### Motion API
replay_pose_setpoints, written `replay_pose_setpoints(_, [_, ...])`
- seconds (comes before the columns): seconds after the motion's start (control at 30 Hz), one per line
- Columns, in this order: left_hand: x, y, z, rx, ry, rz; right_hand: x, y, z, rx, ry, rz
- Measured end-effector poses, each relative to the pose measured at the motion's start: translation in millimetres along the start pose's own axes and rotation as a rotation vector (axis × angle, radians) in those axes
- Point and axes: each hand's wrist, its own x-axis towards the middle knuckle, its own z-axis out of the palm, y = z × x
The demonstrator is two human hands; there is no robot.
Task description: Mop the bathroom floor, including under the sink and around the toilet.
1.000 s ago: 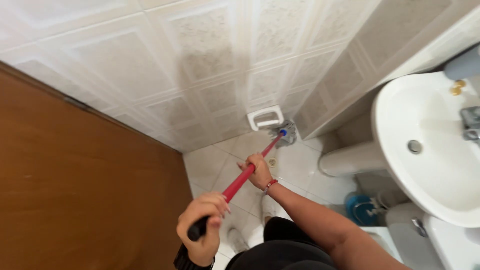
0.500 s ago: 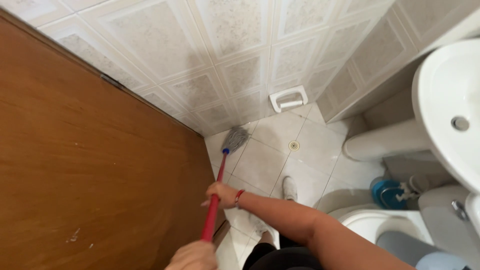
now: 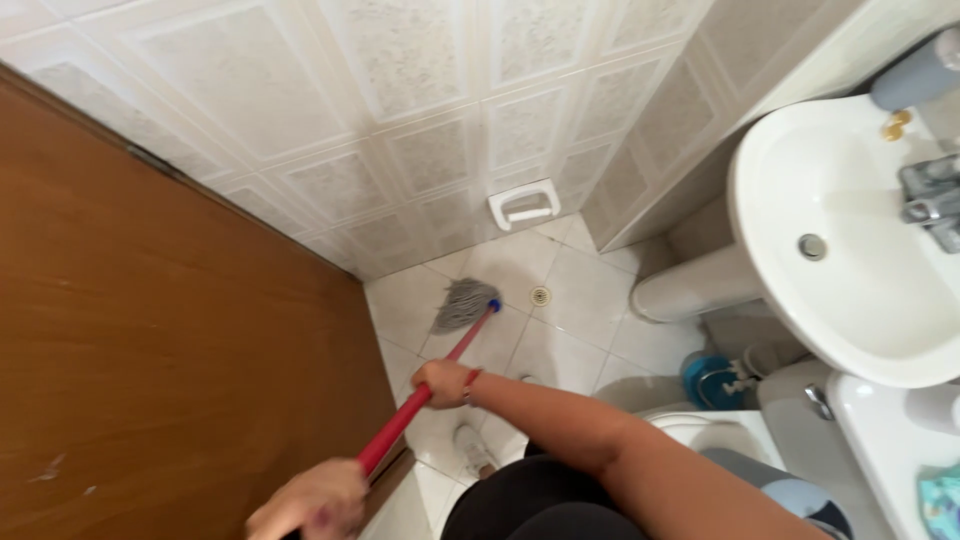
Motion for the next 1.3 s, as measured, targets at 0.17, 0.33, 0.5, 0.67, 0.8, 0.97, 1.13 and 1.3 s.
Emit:
replay_pose_setpoints(0.17, [76, -35, 73, 0.318, 0.513, -0.18, -78, 67, -57, -0.004, 0.131, 0.115])
replay_pose_setpoints(0.33, [126, -89, 101, 0.263, 0.165, -0.324, -133, 115, -108, 0.026, 0.493, 0.184])
replay_pose_setpoints(0.5, [132, -114, 111, 0.244, 0.089, -0.41, -164, 154, -115, 0.076, 0.584, 0.311])
replay_pose_setpoints(0.67, [137, -74, 101, 0.273, 0.081, -0.403, -136, 112, -106, 0.072, 0.53, 0.289])
replay_pose_setpoints(0.8, [131, -32, 91, 0.446, 0.052, -0.373, -86, 82, -78, 0.138, 0.476, 0.23])
replay_pose_setpoints(0.97, [115, 1, 92, 0.591, 0.061, -0.331, -21, 47, -29, 0.111, 0.418, -0.034])
replay_pose_setpoints(1.13, [85, -4, 105, 0.859, 0.03, -0.213, 12, 18, 14, 0.376, 0.087, -0.266])
replay_pose_setpoints(1.3, [75, -5, 100, 0.9, 0.064, -0.209, 16, -14, 5, 0.339, -0.076, -0.241])
